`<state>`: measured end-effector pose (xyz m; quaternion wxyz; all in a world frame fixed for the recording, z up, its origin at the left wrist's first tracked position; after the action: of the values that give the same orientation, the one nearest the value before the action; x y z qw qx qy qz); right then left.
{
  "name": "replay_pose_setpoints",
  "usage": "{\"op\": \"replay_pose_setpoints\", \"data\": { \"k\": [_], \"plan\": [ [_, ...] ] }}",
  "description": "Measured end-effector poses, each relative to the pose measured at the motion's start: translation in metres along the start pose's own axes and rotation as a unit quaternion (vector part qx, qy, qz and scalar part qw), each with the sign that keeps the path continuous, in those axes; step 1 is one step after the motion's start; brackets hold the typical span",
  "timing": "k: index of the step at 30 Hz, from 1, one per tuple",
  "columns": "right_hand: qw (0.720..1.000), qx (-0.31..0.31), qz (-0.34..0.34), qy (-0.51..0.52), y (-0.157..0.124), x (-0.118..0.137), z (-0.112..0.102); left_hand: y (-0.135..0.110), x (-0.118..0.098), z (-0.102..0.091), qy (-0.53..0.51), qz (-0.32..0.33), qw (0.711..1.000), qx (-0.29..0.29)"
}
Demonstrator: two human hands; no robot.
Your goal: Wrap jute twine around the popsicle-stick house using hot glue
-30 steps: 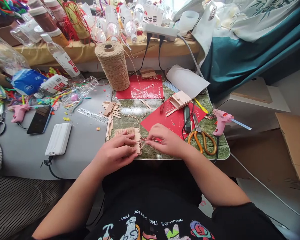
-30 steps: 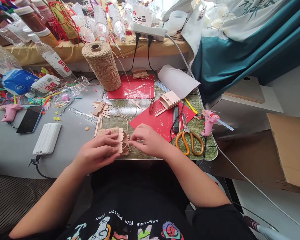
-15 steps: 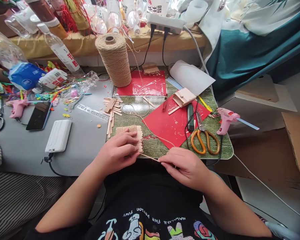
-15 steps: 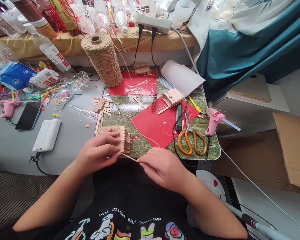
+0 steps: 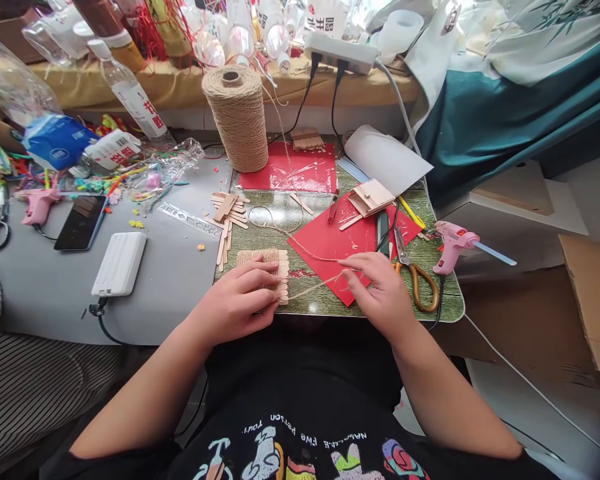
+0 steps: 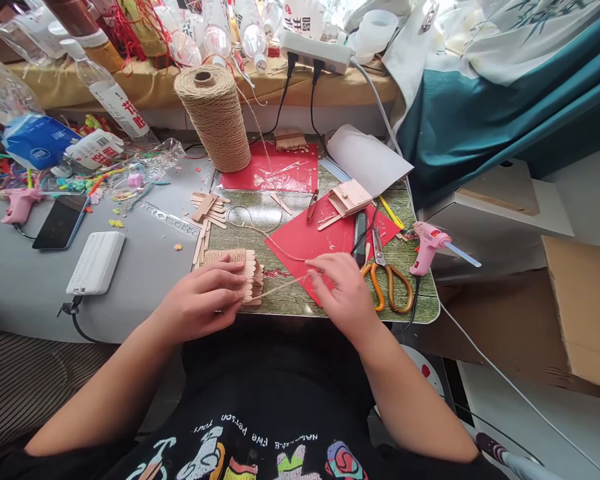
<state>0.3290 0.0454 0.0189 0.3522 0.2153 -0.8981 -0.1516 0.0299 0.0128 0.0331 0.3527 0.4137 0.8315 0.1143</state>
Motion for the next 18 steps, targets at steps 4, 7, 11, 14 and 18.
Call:
{"op": "replay_pose_setpoints", "data": {
  "k": [4,7,11,14,18],
  "plan": [
    [0.98,-0.185,0.079,-0.011,-0.027,-0.034,-0.008,-0.001,0.001,0.0,-0.014,0.006,1.0,-0.007],
    [0.948,-0.295,0.121,0.007,-0.055,-0.067,-0.022,-0.002,0.002,-0.001,-0.031,-0.005,0.999,-0.011],
    [0.902,-0.405,0.114,-0.092,-0.086,-0.112,-0.043,-0.003,0.003,0.0,-0.042,-0.018,0.999,-0.013],
    [0.867,-0.461,0.119,-0.148,-0.103,-0.14,-0.054,-0.003,0.003,0.001,-0.041,-0.019,0.999,-0.027],
    [0.868,-0.389,0.274,-0.142,-0.109,-0.171,-0.055,-0.003,0.003,0.003,-0.043,-0.016,0.998,-0.037]
  ]
}}
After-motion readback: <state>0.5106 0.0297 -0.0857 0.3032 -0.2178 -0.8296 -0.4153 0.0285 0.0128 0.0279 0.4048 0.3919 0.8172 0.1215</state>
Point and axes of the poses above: each hand's wrist, its own y-axis towards the middle knuckle, its own z-axis out of the palm, x = y × z, the point moved 2 cm from there along y, towards the middle knuckle, and after that the axes turned 10 degrees about -y, right-handed, at the moved point
